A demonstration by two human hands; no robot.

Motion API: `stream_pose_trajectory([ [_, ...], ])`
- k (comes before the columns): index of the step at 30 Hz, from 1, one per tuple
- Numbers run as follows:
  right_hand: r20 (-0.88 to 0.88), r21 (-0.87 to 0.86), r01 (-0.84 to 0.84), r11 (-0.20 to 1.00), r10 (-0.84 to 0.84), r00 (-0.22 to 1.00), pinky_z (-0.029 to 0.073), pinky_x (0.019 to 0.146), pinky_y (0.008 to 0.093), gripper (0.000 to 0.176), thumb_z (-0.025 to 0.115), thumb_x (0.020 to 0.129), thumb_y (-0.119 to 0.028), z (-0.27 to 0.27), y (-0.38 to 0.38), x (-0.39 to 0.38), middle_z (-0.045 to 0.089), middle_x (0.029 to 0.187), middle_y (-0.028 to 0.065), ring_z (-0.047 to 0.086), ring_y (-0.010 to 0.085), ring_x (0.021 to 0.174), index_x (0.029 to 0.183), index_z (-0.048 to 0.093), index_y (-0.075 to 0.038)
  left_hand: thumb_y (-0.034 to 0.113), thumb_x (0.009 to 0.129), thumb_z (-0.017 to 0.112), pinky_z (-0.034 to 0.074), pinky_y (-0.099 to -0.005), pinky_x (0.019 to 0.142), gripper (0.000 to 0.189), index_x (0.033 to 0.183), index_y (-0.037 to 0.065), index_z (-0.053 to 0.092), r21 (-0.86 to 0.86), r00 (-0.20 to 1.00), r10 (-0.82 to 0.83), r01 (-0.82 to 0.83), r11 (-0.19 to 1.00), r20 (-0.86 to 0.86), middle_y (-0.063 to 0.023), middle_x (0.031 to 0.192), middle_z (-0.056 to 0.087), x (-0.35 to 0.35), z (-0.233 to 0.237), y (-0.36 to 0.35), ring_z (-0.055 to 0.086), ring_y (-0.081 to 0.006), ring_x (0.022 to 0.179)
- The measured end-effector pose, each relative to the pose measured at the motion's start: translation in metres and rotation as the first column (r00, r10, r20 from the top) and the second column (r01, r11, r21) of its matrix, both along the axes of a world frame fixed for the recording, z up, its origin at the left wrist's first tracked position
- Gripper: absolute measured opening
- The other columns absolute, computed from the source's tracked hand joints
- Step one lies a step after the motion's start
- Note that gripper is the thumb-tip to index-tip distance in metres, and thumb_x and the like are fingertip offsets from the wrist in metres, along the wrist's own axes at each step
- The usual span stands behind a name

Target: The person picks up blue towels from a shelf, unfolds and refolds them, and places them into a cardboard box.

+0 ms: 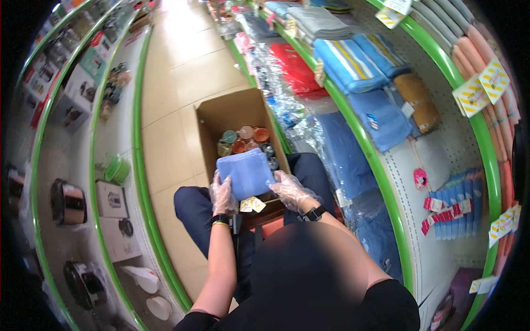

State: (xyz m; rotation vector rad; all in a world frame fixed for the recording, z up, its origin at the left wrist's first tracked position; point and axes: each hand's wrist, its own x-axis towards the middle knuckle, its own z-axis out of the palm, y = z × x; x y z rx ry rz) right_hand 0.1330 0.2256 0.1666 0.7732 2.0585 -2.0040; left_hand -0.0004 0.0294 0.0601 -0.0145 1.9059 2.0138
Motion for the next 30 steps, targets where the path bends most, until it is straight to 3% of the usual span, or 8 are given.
stream_pose_trajectory([
  [2, -0.183, 0.166, 0.124, 0.978, -0.094, 0.979, 0.040, 0.091, 0.0300, 0.046, 0.059, 0.080, -0.014, 0.000, 0.018, 0.014, 0.056, 0.111, 0.0144, 0.054, 0.0218, 0.103, 0.118, 0.043, 0.006, 0.008, 0.084, 0.056, 0.044, -0.0279, 0.083, 0.039, 0.120, -0.002, 0.045, -0.046, 0.995, 0.060, -0.064, 0.997, -0.078, -0.0100, 0.110, 0.056, 0.001, -0.005, 0.002, 0.055, -0.0168, 0.094],
  [8, -0.592, -0.285, 0.541, 0.791, -0.589, 0.550, 0.044, 0.088, 0.0323, 0.032, 0.053, 0.088, -0.020, 0.163, 0.074, 0.077, 0.057, 0.109, 0.0091, 0.057, 0.0177, 0.096, 0.115, 0.048, -0.004, 0.012, 0.080, 0.060, 0.045, -0.0299, 0.082, 0.044, 0.117, -0.003, 0.041, -0.208, 0.989, 0.085, -0.108, 0.972, -0.118, -0.0155, 0.102, 0.059, 0.002, -0.006, -0.002, 0.057, -0.0199, 0.090],
  [11, -0.618, -0.425, 0.579, 0.696, -0.691, 0.376, 0.041, 0.092, 0.0346, 0.033, 0.051, 0.089, -0.022, 0.175, 0.112, 0.115, 0.053, 0.115, 0.0133, 0.053, 0.0221, 0.105, 0.116, 0.046, -0.002, 0.016, 0.079, 0.063, 0.046, -0.0276, 0.072, 0.036, 0.105, -0.004, 0.050, -0.348, 0.992, 0.073, -0.103, 0.932, -0.099, -0.0106, 0.091, 0.060, 0.009, 0.020, 0.002, 0.056, -0.0158, 0.077],
  [13, -0.448, -0.661, 0.623, 0.419, -0.886, 0.120, 0.030, 0.102, 0.0398, 0.047, 0.049, 0.089, -0.026, 0.157, 0.142, 0.138, 0.038, 0.129, 0.0191, 0.036, 0.0284, 0.122, 0.125, 0.036, 0.001, 0.018, 0.078, 0.065, 0.045, -0.0267, 0.069, 0.033, 0.101, -0.003, 0.053, -0.448, 0.994, 0.052, -0.092, 0.889, -0.100, -0.0094, 0.089, 0.060, 0.014, 0.039, 0.007, 0.054, -0.0143, 0.075],
  [16, -0.049, -0.825, 0.550, 0.131, -0.986, 0.162, 0.016, 0.107, 0.0424, 0.062, 0.047, 0.087, -0.030, 0.169, 0.159, 0.150, 0.022, 0.138, 0.0211, 0.019, 0.0314, 0.130, 0.133, 0.021, 0.002, 0.019, 0.076, 0.066, 0.045, -0.0279, 0.069, 0.032, 0.097, -0.004, 0.056, -0.260, 0.998, 0.059, -0.058, 0.964, -0.003, -0.0087, 0.088, 0.060, 0.019, 0.048, 0.010, 0.054, -0.0154, 0.074],
  [17, -0.154, -0.856, 0.428, 0.289, -0.934, 0.323, 0.010, 0.107, 0.0479, 0.085, 0.050, 0.085, -0.031, 0.157, 0.168, 0.155, -0.001, 0.143, 0.0259, 0.004, 0.0355, 0.134, 0.136, -0.010, 0.002, 0.016, 0.077, 0.064, 0.045, -0.0279, 0.069, 0.031, 0.099, -0.004, 0.054, -0.183, 0.997, 0.053, -0.042, 0.982, 0.056, -0.0086, 0.088, 0.060, 0.024, 0.060, 0.013, 0.054, -0.0157, 0.074],
  [20, -0.147, -0.897, 0.354, 0.263, -0.935, 0.323, 0.012, 0.107, 0.0488, 0.086, 0.049, 0.084, -0.028, 0.147, 0.184, 0.146, 0.000, 0.143, 0.0257, 0.006, 0.0374, 0.133, 0.136, -0.014, 0.001, 0.013, 0.079, 0.060, 0.046, -0.0282, 0.070, 0.029, 0.099, -0.006, 0.054, -0.091, 0.995, 0.024, -0.015, 0.996, 0.094, -0.0090, 0.086, 0.061, 0.025, 0.060, 0.013, 0.055, -0.0158, 0.073],
  [30, -0.043, -0.893, 0.421, 0.159, -0.961, 0.272, 0.034, 0.096, 0.0480, 0.066, 0.053, 0.082, -0.021, 0.154, 0.191, 0.124, 0.033, 0.122, 0.0202, 0.040, 0.0337, 0.110, 0.130, 0.013, 0.000, 0.014, 0.079, 0.061, 0.044, -0.0269, 0.068, 0.026, 0.097, -0.004, 0.058, -0.193, 0.999, -0.034, 0.036, 0.981, 0.014, -0.0065, 0.086, 0.061, 0.014, 0.036, 0.005, 0.054, -0.0139, 0.072],
])
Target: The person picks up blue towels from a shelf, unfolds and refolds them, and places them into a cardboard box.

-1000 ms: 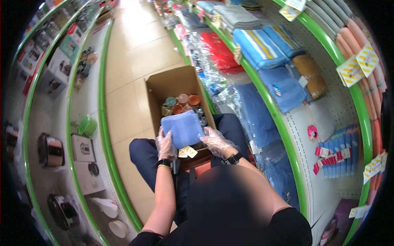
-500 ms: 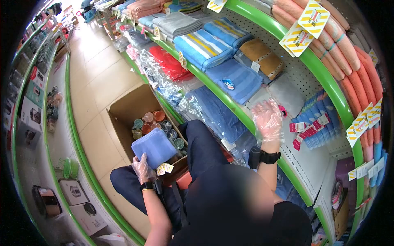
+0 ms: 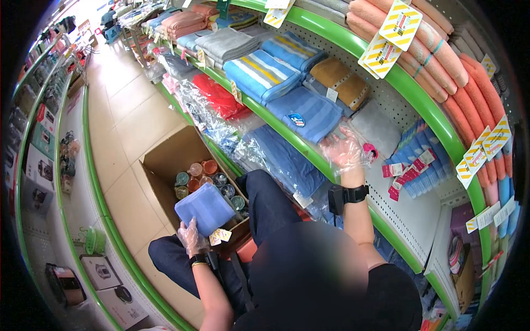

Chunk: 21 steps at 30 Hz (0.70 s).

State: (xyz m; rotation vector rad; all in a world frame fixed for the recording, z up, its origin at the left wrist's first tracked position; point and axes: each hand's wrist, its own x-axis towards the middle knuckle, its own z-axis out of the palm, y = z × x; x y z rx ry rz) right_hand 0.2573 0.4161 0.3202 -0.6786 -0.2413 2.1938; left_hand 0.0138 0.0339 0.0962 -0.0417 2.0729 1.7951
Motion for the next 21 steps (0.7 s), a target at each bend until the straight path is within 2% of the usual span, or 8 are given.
stream_pose_trajectory([
  [3, -0.078, -0.069, 0.016, 0.997, -0.021, 0.997, 0.041, 0.088, 0.0439, 0.063, 0.053, 0.083, -0.025, -0.028, 0.032, 0.000, 0.038, 0.120, 0.0177, 0.043, 0.0322, 0.105, 0.130, 0.018, -0.001, 0.014, 0.080, 0.061, 0.044, -0.0269, 0.068, 0.025, 0.096, -0.004, 0.058, 0.053, 1.000, 0.009, -0.010, 0.999, 0.020, -0.0063, 0.085, 0.061, 0.000, -0.004, 0.000, 0.054, -0.0137, 0.072],
  [5, -0.263, -0.077, -0.224, 0.972, 0.196, 0.945, 0.042, 0.075, 0.0360, 0.050, 0.053, 0.085, -0.029, -0.033, 0.040, -0.003, 0.046, 0.118, 0.0120, 0.046, 0.0247, 0.104, 0.125, 0.035, -0.004, 0.014, 0.080, 0.061, 0.045, -0.0270, 0.068, 0.025, 0.096, -0.004, 0.058, 0.052, 1.000, 0.013, -0.014, 0.999, 0.015, -0.0064, 0.085, 0.062, -0.001, -0.007, -0.001, 0.054, -0.0137, 0.072],
  [6, -0.266, -0.076, -0.224, 0.972, 0.197, 0.944, 0.042, 0.075, 0.0360, 0.050, 0.053, 0.085, -0.029, -0.023, 0.032, -0.009, 0.046, 0.118, 0.0120, 0.046, 0.0247, 0.104, 0.125, 0.035, -0.004, 0.014, 0.080, 0.060, 0.045, -0.0270, 0.068, 0.025, 0.097, -0.004, 0.058, 0.041, 1.000, 0.014, -0.015, 0.999, 0.012, -0.0068, 0.086, 0.062, -0.001, -0.010, -0.001, 0.055, -0.0139, 0.072],
  [8, 0.002, 0.150, -0.105, 0.983, 0.106, 0.994, 0.041, 0.071, 0.0296, 0.048, 0.057, 0.083, -0.035, 0.000, 0.015, -0.024, 0.050, 0.117, 0.0099, 0.048, 0.0216, 0.102, 0.121, 0.043, -0.008, 0.014, 0.080, 0.060, 0.045, -0.0270, 0.068, 0.025, 0.097, -0.004, 0.058, 0.031, 1.000, 0.020, -0.020, 0.999, 0.007, -0.0072, 0.087, 0.062, -0.002, -0.009, -0.001, 0.055, -0.0141, 0.073],
  [12, 0.064, 0.250, -0.079, 0.965, 0.065, 0.996, 0.045, 0.072, 0.0317, 0.046, 0.062, 0.080, -0.033, 0.012, 0.015, -0.041, 0.053, 0.116, 0.0093, 0.051, 0.0201, 0.101, 0.116, 0.049, -0.007, 0.013, 0.079, 0.059, 0.045, -0.0273, 0.066, 0.027, 0.099, -0.005, 0.058, 0.036, 1.000, 0.021, -0.022, 0.999, 0.019, -0.0083, 0.087, 0.062, 0.002, 0.001, 0.002, 0.054, -0.0140, 0.070],
  [15, 0.186, 0.377, -0.036, 0.926, -0.038, 0.982, 0.046, 0.087, 0.0401, 0.041, 0.067, 0.076, -0.023, -0.004, 0.032, -0.053, 0.059, 0.108, 0.0085, 0.057, 0.0228, 0.097, 0.110, 0.054, -0.004, 0.013, 0.080, 0.059, 0.045, -0.0268, 0.065, 0.026, 0.098, -0.005, 0.058, 0.075, 0.998, 0.044, -0.047, 0.996, 0.046, -0.0074, 0.085, 0.062, -0.004, -0.018, 0.000, 0.054, -0.0135, 0.069],
  [20, 0.259, 0.447, 0.020, 0.894, -0.151, 0.954, 0.046, 0.086, 0.0378, 0.035, 0.062, 0.078, -0.016, -0.005, 0.018, -0.035, 0.059, 0.106, 0.0128, 0.058, 0.0252, 0.097, 0.108, 0.055, 0.001, 0.016, 0.079, 0.059, 0.045, -0.0285, 0.066, 0.028, 0.097, -0.006, 0.059, 0.027, 0.999, 0.028, -0.028, 0.999, 0.024, -0.0092, 0.084, 0.063, -0.012, -0.039, -0.008, 0.056, -0.0155, 0.071],
  [21, 0.279, 0.465, 0.029, 0.885, -0.177, 0.944, 0.046, 0.086, 0.0373, 0.034, 0.061, 0.079, -0.014, -0.003, 0.012, -0.027, 0.059, 0.106, 0.0139, 0.058, 0.0258, 0.097, 0.107, 0.055, 0.003, 0.015, 0.080, 0.060, 0.045, -0.0281, 0.066, 0.027, 0.097, -0.005, 0.057, -0.035, 0.999, 0.003, -0.004, 0.999, -0.044, -0.0089, 0.085, 0.062, -0.016, -0.050, -0.010, 0.055, -0.0152, 0.071],
])
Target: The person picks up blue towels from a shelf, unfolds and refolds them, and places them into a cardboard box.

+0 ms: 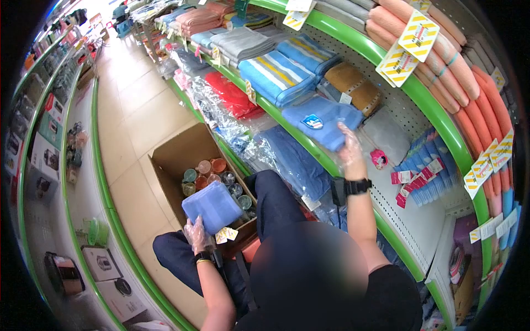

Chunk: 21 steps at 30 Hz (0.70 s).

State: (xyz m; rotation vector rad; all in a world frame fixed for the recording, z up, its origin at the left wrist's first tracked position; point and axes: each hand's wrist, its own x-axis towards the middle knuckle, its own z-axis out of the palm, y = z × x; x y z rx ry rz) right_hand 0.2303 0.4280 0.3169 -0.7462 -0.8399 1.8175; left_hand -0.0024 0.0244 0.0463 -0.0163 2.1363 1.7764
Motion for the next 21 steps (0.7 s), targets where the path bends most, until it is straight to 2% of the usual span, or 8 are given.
stream_pose_trajectory([
  [1, 0.026, 0.017, 0.022, 1.000, -0.022, 0.999, 0.046, 0.086, 0.0367, 0.032, 0.060, 0.079, -0.012, 0.001, -0.007, 0.010, 0.059, 0.105, 0.0150, 0.058, 0.0264, 0.097, 0.107, 0.055, 0.004, 0.015, 0.081, 0.060, 0.045, -0.0278, 0.066, 0.025, 0.098, -0.004, 0.056, -0.067, 0.998, -0.027, 0.022, 0.997, -0.064, -0.0086, 0.087, 0.061, -0.001, -0.011, -0.005, 0.055, -0.0148, 0.072],
  [2, 0.315, 0.659, -0.018, 0.752, -0.255, 0.914, 0.046, 0.086, 0.0369, 0.032, 0.060, 0.079, -0.011, 0.007, -0.018, 0.030, 0.059, 0.106, 0.0164, 0.057, 0.0270, 0.097, 0.108, 0.055, 0.004, 0.015, 0.081, 0.060, 0.045, -0.0278, 0.066, 0.025, 0.098, -0.004, 0.056, -0.073, 0.998, -0.016, 0.012, 0.997, -0.057, -0.0086, 0.087, 0.061, 0.001, -0.010, -0.007, 0.055, -0.0148, 0.072],
  [3, 0.340, 0.940, -0.292, 0.178, -0.581, 0.740, 0.046, 0.086, 0.0371, 0.033, 0.060, 0.079, -0.009, 0.017, -0.034, 0.050, 0.058, 0.107, 0.0178, 0.057, 0.0275, 0.098, 0.109, 0.055, 0.005, 0.015, 0.081, 0.060, 0.045, -0.0279, 0.066, 0.024, 0.097, -0.003, 0.056, -0.056, 0.997, -0.028, 0.024, 0.998, -0.069, -0.0086, 0.087, 0.061, 0.001, -0.004, -0.004, 0.055, -0.0147, 0.072],
  [6, 0.361, 0.930, -0.260, 0.261, -0.502, 0.786, 0.046, 0.087, 0.0353, 0.033, 0.062, 0.081, -0.011, 0.045, -0.078, 0.064, 0.057, 0.108, 0.0185, 0.057, 0.0254, 0.099, 0.109, 0.055, 0.004, 0.018, 0.080, 0.060, 0.046, -0.0294, 0.067, 0.027, 0.094, -0.004, 0.057, -0.043, 0.995, -0.031, 0.027, 0.999, -0.098, -0.0110, 0.086, 0.063, 0.000, -0.009, -0.002, 0.056, -0.0162, 0.072],
  [8, 0.164, 0.348, -0.277, 0.896, 0.232, 0.959, 0.044, 0.089, 0.0334, 0.037, 0.064, 0.079, -0.010, 0.053, -0.102, 0.061, 0.056, 0.111, 0.0174, 0.056, 0.0241, 0.100, 0.111, 0.054, 0.004, 0.021, 0.078, 0.062, 0.047, -0.0304, 0.067, 0.031, 0.093, -0.006, 0.059, -0.046, 0.995, -0.028, 0.024, 0.999, -0.097, -0.0123, 0.083, 0.064, 0.000, -0.011, -0.007, 0.057, -0.0175, 0.069],
  [11, 0.637, 0.746, -0.581, 0.325, -0.099, 0.764, 0.041, 0.092, 0.0308, 0.048, 0.065, 0.075, -0.006, -0.003, -0.092, 0.067, 0.056, 0.112, 0.0160, 0.056, 0.0217, 0.101, 0.119, 0.048, 0.004, 0.018, 0.078, 0.063, 0.047, -0.0298, 0.068, 0.027, 0.094, -0.004, 0.060, -0.264, 0.995, -0.022, -0.003, 0.964, -0.094, -0.0111, 0.084, 0.065, 0.017, 0.067, 0.010, 0.058, -0.0152, 0.071],
  [12, 0.570, 0.202, -0.479, 0.854, 0.295, 0.767, 0.041, 0.089, 0.0257, 0.043, 0.060, 0.076, 0.003, 0.032, -0.128, 0.032, 0.056, 0.110, 0.0115, 0.054, 0.0156, 0.096, 0.118, 0.052, -0.004, 0.017, 0.078, 0.063, 0.047, -0.0298, 0.068, 0.027, 0.095, -0.004, 0.060, -0.214, 0.997, -0.005, -0.013, 0.977, -0.082, -0.0111, 0.084, 0.065, 0.018, 0.068, 0.011, 0.059, -0.0155, 0.072],
  [21, 0.657, -0.045, -0.951, 0.305, 0.727, 0.202, 0.042, 0.088, 0.0250, 0.050, 0.059, 0.081, -0.003, -0.018, -0.169, -0.057, 0.052, 0.117, 0.0122, 0.052, 0.0127, 0.100, 0.127, 0.038, 0.001, 0.018, 0.080, 0.061, 0.047, -0.0279, 0.065, 0.027, 0.093, -0.005, 0.060, 0.040, 0.999, -0.003, 0.005, 0.999, -0.052, -0.0091, 0.083, 0.064, 0.003, -0.006, -0.008, 0.058, -0.0139, 0.070],
])
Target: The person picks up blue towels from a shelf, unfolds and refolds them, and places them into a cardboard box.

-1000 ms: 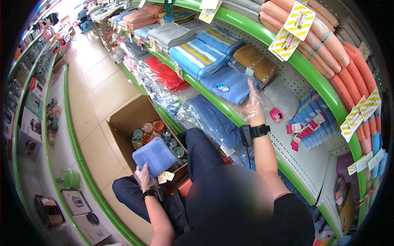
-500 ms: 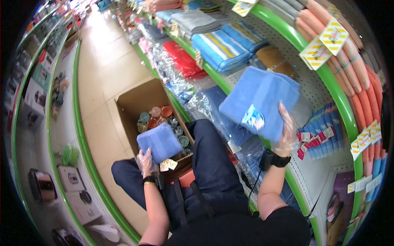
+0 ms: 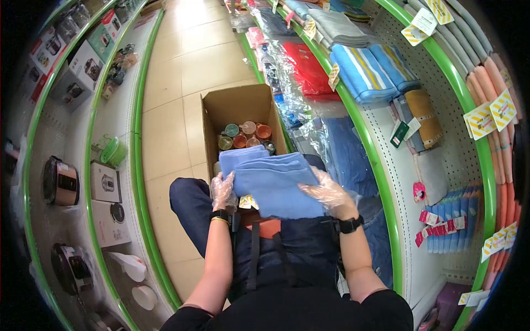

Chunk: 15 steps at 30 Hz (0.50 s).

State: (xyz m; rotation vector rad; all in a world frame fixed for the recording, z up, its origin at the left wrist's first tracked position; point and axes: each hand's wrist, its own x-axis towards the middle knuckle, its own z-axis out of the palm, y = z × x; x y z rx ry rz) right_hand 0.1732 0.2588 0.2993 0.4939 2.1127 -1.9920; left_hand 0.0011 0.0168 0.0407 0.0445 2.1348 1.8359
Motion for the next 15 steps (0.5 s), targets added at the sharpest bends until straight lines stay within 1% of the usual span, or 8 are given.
stream_pose_trajectory([
  [1, -0.055, -0.294, -0.002, 0.956, -0.015, 0.998, 0.046, 0.084, 0.0269, 0.055, 0.060, 0.081, -0.006, -0.005, -0.003, -0.006, 0.054, 0.112, 0.0114, 0.055, 0.0147, 0.097, 0.129, 0.033, 0.000, 0.017, 0.081, 0.059, 0.047, -0.0276, 0.063, 0.024, 0.091, -0.004, 0.060, 0.061, 0.998, -0.041, 0.044, 0.997, -0.047, -0.0079, 0.081, 0.064, 0.000, -0.008, -0.002, 0.057, -0.0135, 0.068],
  [2, -0.054, -0.294, -0.009, 0.956, -0.007, 0.999, 0.046, 0.084, 0.0269, 0.055, 0.060, 0.081, -0.006, -0.021, -0.006, -0.017, 0.054, 0.112, 0.0114, 0.055, 0.0147, 0.097, 0.129, 0.033, 0.000, 0.017, 0.082, 0.057, 0.047, -0.0272, 0.060, 0.022, 0.089, -0.004, 0.061, 0.120, 0.992, -0.080, 0.091, 0.989, -0.095, -0.0068, 0.078, 0.064, 0.000, -0.020, -0.004, 0.057, -0.0130, 0.065],
  [5, -0.203, -0.229, -0.055, 0.972, 0.008, 0.979, 0.047, 0.081, 0.0277, 0.052, 0.061, 0.082, -0.009, -0.099, -0.017, -0.055, 0.056, 0.108, 0.0095, 0.056, 0.0163, 0.094, 0.126, 0.036, 0.000, 0.015, 0.083, 0.052, 0.046, -0.0276, 0.054, 0.018, 0.086, 0.000, 0.061, 0.058, 0.999, -0.033, 0.034, 0.998, -0.021, -0.0049, 0.072, 0.063, -0.007, -0.056, -0.013, 0.056, -0.0112, 0.061],
  [7, 0.002, -0.449, 0.099, 0.888, -0.110, 0.994, 0.047, 0.080, 0.0276, 0.048, 0.062, 0.082, -0.012, -0.148, -0.020, -0.076, 0.056, 0.107, 0.0085, 0.056, 0.0164, 0.093, 0.122, 0.040, 0.000, 0.015, 0.082, 0.053, 0.046, -0.0282, 0.055, 0.017, 0.086, 0.001, 0.061, 0.100, 0.996, -0.016, 0.007, 0.995, 0.087, -0.0057, 0.072, 0.062, -0.014, -0.079, -0.015, 0.055, -0.0120, 0.061],
  [8, 0.007, -0.351, 0.117, 0.929, -0.122, 0.993, 0.046, 0.079, 0.0291, 0.047, 0.066, 0.078, -0.016, -0.193, -0.018, -0.083, 0.057, 0.106, 0.0097, 0.056, 0.0179, 0.093, 0.117, 0.045, 0.000, 0.015, 0.082, 0.053, 0.046, -0.0282, 0.055, 0.017, 0.086, 0.001, 0.061, 0.099, 0.997, -0.012, 0.004, 0.995, 0.081, -0.0057, 0.072, 0.062, -0.014, -0.068, -0.014, 0.055, -0.0120, 0.061],
  [10, 0.159, 0.032, 0.222, 0.975, -0.224, 0.962, 0.046, 0.077, 0.0308, 0.048, 0.067, 0.075, -0.021, -0.231, -0.020, -0.088, 0.060, 0.101, 0.0110, 0.057, 0.0189, 0.087, 0.113, 0.049, 0.001, 0.019, 0.087, 0.052, 0.048, -0.0276, 0.060, 0.020, 0.087, 0.002, 0.062, 0.062, 0.983, -0.005, -0.007, 0.998, 0.185, -0.0046, 0.080, 0.062, -0.001, -0.026, -0.005, 0.058, -0.0121, 0.067],
  [12, 0.136, 0.079, 0.217, 0.973, -0.226, 0.965, 0.045, 0.079, 0.0316, 0.049, 0.066, 0.075, -0.020, -0.201, -0.030, -0.087, 0.059, 0.103, 0.0120, 0.056, 0.0207, 0.089, 0.114, 0.047, 0.002, 0.015, 0.083, 0.054, 0.047, -0.0290, 0.059, 0.014, 0.082, 0.003, 0.061, 0.051, 0.978, 0.014, -0.026, 0.998, 0.207, -0.0078, 0.077, 0.063, 0.001, -0.011, -0.004, 0.060, -0.0175, 0.066],
  [15, 0.135, 0.205, 0.192, 0.960, -0.222, 0.966, 0.045, 0.080, 0.0319, 0.049, 0.064, 0.075, -0.018, -0.171, -0.035, -0.082, 0.058, 0.104, 0.0137, 0.057, 0.0221, 0.090, 0.115, 0.046, 0.004, 0.012, 0.080, 0.055, 0.048, -0.0319, 0.059, 0.010, 0.082, 0.003, 0.060, -0.125, 0.994, -0.090, 0.082, 0.989, -0.062, -0.0098, 0.075, 0.062, 0.002, -0.017, -0.008, 0.060, -0.0224, 0.067],
])
